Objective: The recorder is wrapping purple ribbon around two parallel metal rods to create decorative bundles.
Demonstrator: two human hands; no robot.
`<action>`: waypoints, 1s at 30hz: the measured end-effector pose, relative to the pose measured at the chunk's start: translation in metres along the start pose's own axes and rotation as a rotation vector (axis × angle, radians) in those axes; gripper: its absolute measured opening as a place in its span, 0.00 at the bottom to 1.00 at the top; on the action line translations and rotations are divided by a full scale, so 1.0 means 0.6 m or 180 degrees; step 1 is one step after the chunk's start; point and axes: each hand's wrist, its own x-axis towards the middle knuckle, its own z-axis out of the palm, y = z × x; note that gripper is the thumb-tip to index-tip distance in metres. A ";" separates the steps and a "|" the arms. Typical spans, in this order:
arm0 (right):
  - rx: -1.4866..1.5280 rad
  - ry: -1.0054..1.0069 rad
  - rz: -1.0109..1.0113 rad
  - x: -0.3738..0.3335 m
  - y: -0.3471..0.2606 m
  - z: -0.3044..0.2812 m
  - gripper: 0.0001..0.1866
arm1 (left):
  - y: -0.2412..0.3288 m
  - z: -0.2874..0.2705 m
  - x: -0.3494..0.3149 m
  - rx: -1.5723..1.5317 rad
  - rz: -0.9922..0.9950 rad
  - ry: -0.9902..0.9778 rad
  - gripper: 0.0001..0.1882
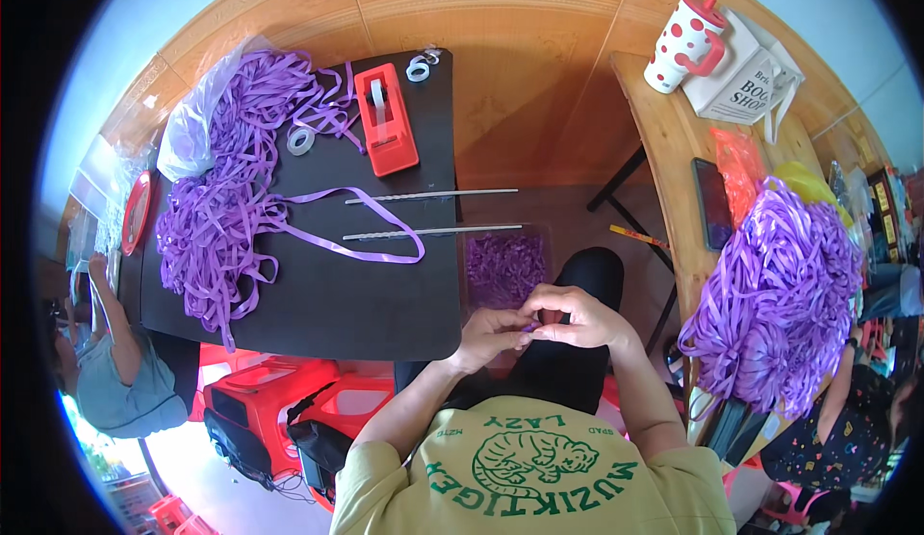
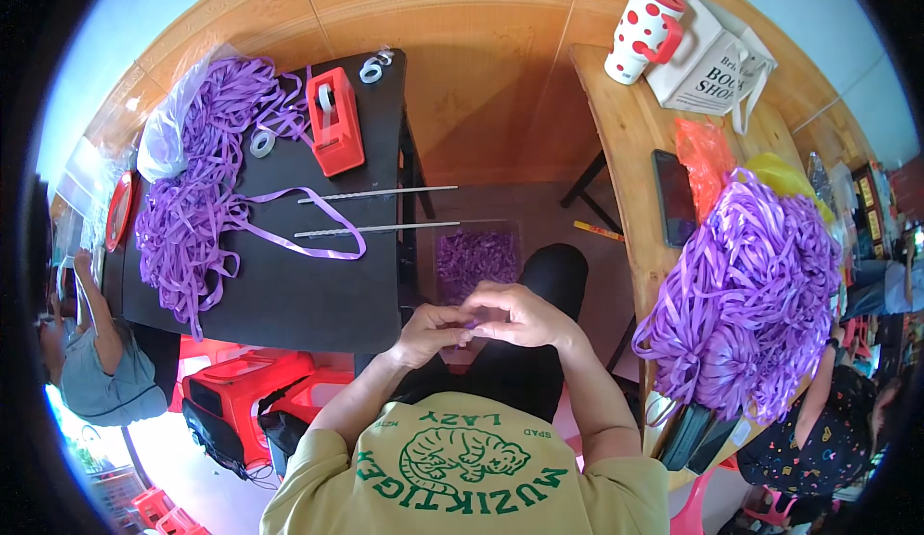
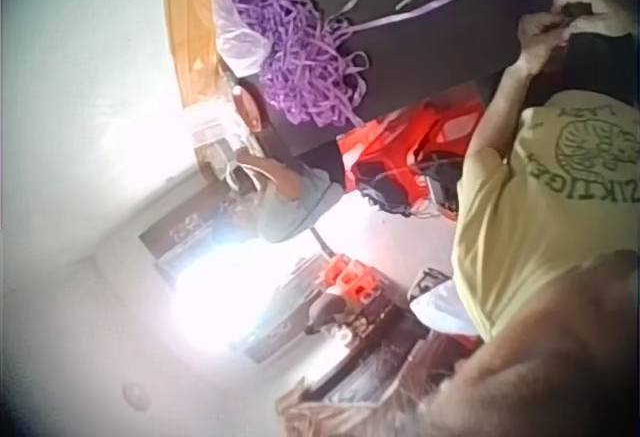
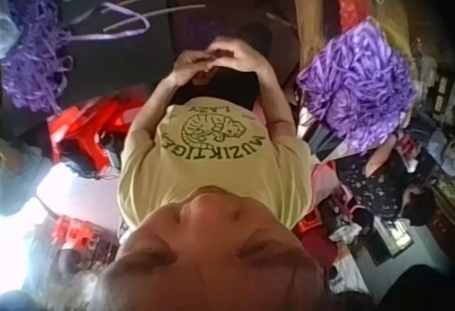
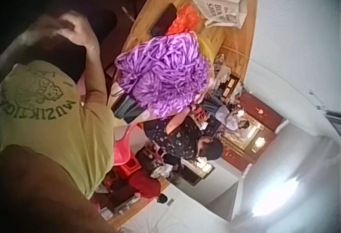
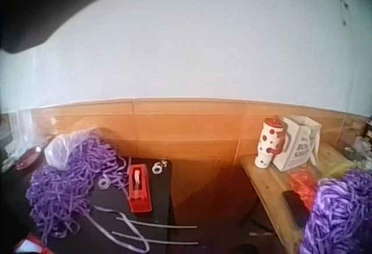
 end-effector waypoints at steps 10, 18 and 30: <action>-0.0892 0.0307 0.0157 -0.006 -0.004 0.001 0.08 | 0.011 0.006 -0.004 0.0254 0.0175 0.0107 0.11; -0.1891 0.0707 -0.0199 0.005 -0.010 0.006 0.09 | 0.008 0.006 0.003 0.0536 0.0251 0.0407 0.10; -0.3241 0.2164 -0.1136 0.096 0.038 -0.050 0.10 | 0.025 0.005 0.112 -0.0437 0.0708 0.1189 0.08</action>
